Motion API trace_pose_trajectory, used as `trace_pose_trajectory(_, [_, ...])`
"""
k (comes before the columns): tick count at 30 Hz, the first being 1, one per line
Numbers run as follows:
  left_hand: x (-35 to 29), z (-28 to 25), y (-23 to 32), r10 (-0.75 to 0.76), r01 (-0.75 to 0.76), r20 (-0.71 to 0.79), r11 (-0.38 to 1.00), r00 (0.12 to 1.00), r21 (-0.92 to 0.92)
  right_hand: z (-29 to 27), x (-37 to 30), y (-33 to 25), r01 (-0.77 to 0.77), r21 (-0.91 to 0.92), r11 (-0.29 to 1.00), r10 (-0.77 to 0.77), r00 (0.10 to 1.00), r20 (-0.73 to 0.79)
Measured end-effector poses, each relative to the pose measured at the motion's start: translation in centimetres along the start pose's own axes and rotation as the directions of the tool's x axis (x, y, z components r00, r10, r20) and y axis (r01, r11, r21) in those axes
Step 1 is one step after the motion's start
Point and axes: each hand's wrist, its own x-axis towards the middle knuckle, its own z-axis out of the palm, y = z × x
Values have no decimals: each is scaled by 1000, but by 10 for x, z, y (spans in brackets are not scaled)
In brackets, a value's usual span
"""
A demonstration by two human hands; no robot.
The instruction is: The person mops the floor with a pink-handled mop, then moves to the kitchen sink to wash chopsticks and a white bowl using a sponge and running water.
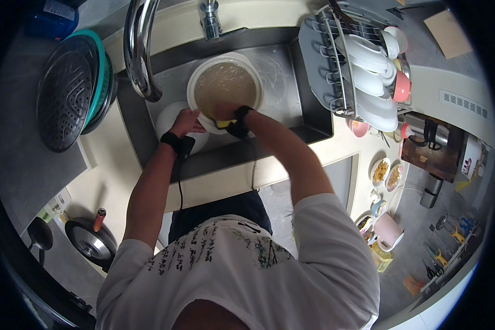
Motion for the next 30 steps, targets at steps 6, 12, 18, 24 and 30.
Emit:
trace_pose_trajectory(6, [-3,9,0,35,-38,-111,999,993,-28,-48,-66,35,33,-567,823,-77,996,-54])
trace_pose_trajectory(12, [17,0,-21,125,-119,-41,985,991,126,3,-53,12,-114,-415,903,68,990,-124])
trace_pose_trajectory(18, [53,-17,-48,477,-319,171,251,862,914,3,-28,-63,-239,240,941,279,949,-145])
trace_pose_trajectory(24, [52,-14,-42,339,-206,-63,699,939,685,-23,-70,-59,9,-76,997,-20,989,-146])
trace_pose_trajectory(30, [43,1,15,543,-191,1,293,839,937,-72,-111,61,241,-655,716,-375,925,-69])
